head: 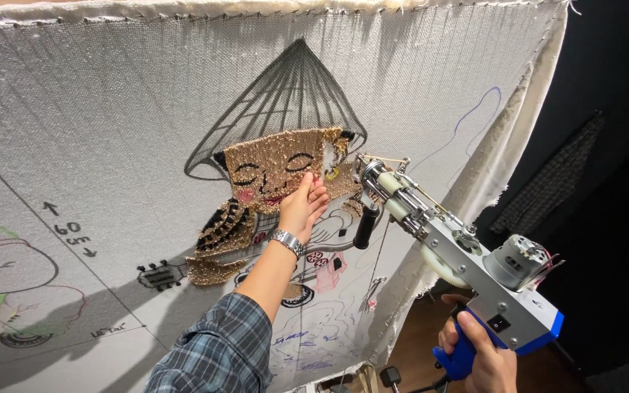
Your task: The person uses a tufting gun to insert yarn into a canvas, following a drawn design of a figure. They periodically stop to pull out loose threads by hand and rethread the gun with yarn before resuming the tufting process.
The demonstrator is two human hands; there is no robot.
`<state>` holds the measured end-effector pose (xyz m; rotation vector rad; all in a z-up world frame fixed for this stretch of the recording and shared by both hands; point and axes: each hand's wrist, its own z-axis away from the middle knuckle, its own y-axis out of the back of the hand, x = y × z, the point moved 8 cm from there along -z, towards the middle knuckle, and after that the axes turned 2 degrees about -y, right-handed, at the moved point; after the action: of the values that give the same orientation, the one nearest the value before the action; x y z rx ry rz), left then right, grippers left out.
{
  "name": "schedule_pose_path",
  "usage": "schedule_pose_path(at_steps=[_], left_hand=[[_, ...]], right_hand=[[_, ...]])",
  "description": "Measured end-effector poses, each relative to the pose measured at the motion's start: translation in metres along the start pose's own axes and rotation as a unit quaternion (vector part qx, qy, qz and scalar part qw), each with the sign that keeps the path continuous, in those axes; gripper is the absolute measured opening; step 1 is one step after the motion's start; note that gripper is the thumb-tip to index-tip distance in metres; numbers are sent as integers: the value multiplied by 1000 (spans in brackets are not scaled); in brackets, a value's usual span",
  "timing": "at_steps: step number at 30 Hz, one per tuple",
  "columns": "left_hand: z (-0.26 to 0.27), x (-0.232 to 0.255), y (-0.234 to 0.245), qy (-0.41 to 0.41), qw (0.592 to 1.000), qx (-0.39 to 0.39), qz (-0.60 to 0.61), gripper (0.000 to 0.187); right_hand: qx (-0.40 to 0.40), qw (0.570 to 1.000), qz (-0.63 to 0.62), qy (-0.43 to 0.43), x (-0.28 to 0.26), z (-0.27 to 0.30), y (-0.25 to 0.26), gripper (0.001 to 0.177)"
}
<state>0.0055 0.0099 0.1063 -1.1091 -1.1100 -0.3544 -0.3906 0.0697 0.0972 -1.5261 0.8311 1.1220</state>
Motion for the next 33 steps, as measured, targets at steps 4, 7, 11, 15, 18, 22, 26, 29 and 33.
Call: schedule_pose_path(at_steps=[4, 7, 11, 15, 18, 22, 26, 29, 33], left_hand=[[-6, -6, -3, 56, 992, 21, 109, 32], [-13, -14, -1, 55, 991, 22, 119, 24], [-11, -20, 3, 22, 996, 4, 88, 20], [8, -20, 2, 0, 1000, -13, 5, 21], [11, -24, 11, -31, 992, -17, -121, 20], [3, -36, 15, -133, 964, -82, -216, 26], [21, -56, -8, -150, 941, -226, -200, 48], [45, -70, -27, -76, 941, -222, -244, 52], [42, -100, -16, -24, 937, -154, -312, 44]], right_hand=[[1, 1000, 5, -1, 1, -2, 2, 48], [13, 1000, 7, -6, 1, -1, 0, 47], [18, 1000, 7, -11, -1, 1, -4, 48], [49, 997, 45, -25, 5, -1, 2, 47], [28, 999, 32, -28, 5, 1, -2, 46], [28, 998, 30, -44, 14, 3, 0, 44], [-23, 998, 0, -66, 33, 1, 1, 44], [-26, 996, -18, -81, 43, 5, -5, 44], [-10, 997, -2, -76, 51, 3, -7, 43]])
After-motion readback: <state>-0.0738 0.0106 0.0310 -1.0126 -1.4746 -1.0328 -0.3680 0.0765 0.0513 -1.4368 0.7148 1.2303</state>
